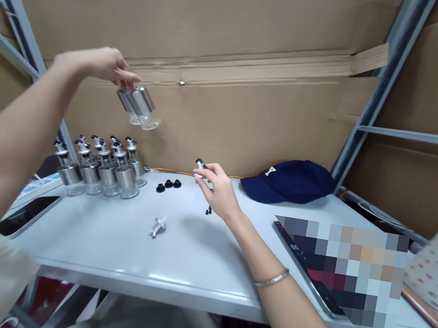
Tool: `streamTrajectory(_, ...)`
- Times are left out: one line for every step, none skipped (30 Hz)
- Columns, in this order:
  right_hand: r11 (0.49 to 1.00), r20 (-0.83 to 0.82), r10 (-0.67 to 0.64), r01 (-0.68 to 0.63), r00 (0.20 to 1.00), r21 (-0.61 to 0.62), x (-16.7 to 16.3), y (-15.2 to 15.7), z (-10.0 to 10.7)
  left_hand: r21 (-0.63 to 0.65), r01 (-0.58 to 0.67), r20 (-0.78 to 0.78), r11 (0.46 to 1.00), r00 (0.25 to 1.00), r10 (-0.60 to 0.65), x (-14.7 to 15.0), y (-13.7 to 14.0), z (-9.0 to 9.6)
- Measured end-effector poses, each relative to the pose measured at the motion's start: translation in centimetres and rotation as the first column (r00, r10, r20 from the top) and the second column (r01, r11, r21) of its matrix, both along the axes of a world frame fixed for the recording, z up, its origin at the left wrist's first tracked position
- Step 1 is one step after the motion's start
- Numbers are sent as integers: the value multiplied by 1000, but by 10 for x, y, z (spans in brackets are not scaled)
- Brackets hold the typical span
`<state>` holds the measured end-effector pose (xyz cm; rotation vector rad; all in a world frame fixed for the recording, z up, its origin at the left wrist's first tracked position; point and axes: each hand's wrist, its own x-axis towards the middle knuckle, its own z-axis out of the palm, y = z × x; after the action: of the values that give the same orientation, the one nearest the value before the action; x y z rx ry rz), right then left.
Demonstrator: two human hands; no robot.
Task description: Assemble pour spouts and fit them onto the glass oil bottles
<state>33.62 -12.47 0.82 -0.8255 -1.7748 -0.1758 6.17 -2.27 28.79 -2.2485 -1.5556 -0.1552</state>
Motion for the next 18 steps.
streamTrajectory(1000,6,1,-1,1000,0,-1,0,0,42,24,-5,999,1000,-24,-4,-15,4)
streamTrajectory(1000,10,4,-4,1000,1,-1,0,0,70,24,-8,997,1000,-23,-7,-30,7)
streamTrajectory(1000,14,9,-9,1000,3,-2,0,-1,87,7,-8,996,1000,-6,-10,-45,7)
streamTrajectory(1000,15,13,-13,1000,7,-2,0,-1,96,-23,-8,995,1000,24,-12,-61,5)
streamTrajectory(1000,16,16,-16,1000,9,-3,0,-2,110,-59,-2,992,998,60,-13,-76,1)
streamTrajectory(1000,17,17,-17,1000,11,-3,0,-2,118,-92,5,989,996,92,-15,-89,-5)
streamTrajectory(1000,19,14,-14,1000,12,-3,0,-3,117,-115,12,987,993,114,-17,-102,-12)
streamTrajectory(1000,22,8,-8,1000,12,-3,0,-3,113,-127,20,985,992,126,-19,-113,-21)
streamTrajectory(1000,25,1,-1,1000,11,-4,0,-3,84,-130,19,988,992,128,-22,-122,-31)
streamTrajectory(1000,28,-3,3,1000,12,-4,0,-3,59,-131,26,990,991,129,-26,-129,-42)
streamTrajectory(1000,32,-3,3,999,11,-4,0,-3,21,-109,37,994,993,108,-32,-134,-54)
streamTrajectory(1000,34,2,-2,999,7,-5,-1,-3,-30,-96,45,995,994,97,-37,-136,-67)
streamTrajectory(1000,37,12,-12,999,0,-6,-2,-3,-77,-89,49,993,994,93,-44,-136,-81)
streamTrajectory(1000,42,24,-24,999,-10,-7,-2,-3,-118,-85,58,989,994,93,-51,-134,-95)
streamTrajectory(999,49,36,-35,998,-24,-8,-3,-3,-162,-70,60,984,995,81,-57,-130,-109)
streamTrajectory(998,57,45,-43,997,-39,-9,-4,-3,-211,-40,55,977,997,53,-64,-125,-123)
streamTrajectory(997,64,51,-47,997,-53,-10,-5,-3,-266,-25,50,964,998,39,-69,-119,-137)
streamTrajectory(997,70,55,-51,996,-65,-11,-6,-4,-307,-36,43,951,998,51,-74,-114,-149)
